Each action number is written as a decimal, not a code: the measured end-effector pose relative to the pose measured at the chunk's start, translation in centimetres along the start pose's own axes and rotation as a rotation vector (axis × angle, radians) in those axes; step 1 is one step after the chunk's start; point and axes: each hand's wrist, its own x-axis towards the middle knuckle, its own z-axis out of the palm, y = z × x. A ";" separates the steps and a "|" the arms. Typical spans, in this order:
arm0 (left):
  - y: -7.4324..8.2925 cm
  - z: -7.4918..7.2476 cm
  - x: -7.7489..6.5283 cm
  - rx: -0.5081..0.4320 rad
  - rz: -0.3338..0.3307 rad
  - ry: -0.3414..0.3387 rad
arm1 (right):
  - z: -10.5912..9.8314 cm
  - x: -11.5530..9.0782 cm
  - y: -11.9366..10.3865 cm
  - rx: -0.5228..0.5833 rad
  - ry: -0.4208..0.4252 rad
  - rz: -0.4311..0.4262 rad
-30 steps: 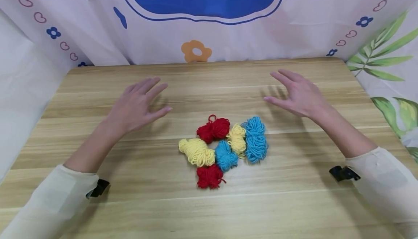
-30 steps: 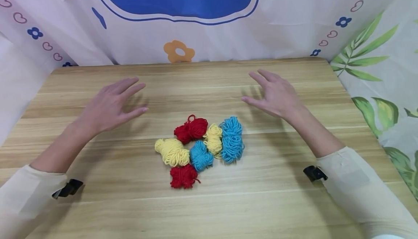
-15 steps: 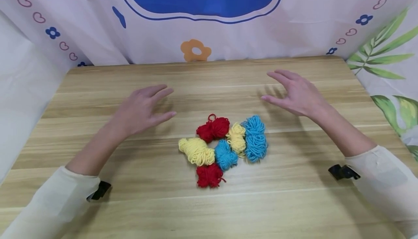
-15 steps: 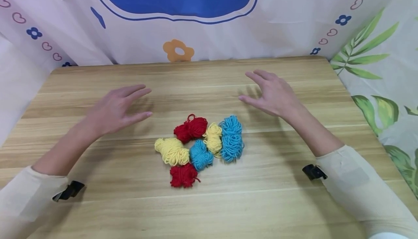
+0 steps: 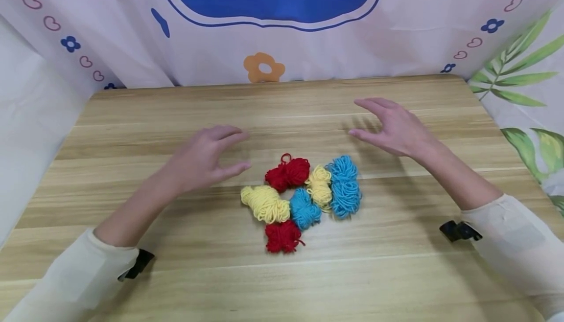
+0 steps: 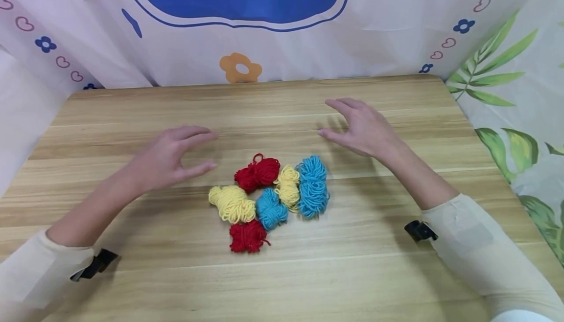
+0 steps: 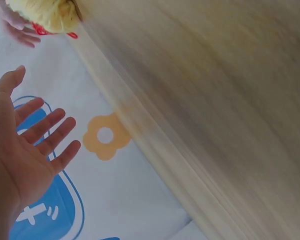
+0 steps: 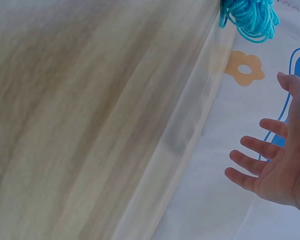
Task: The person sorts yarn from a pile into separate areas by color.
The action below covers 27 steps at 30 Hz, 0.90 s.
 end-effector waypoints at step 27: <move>6.6 0.7 1.0 -0.198 0.252 -0.019 | 1.3 0.8 -1.0 0.052 0.023 -0.128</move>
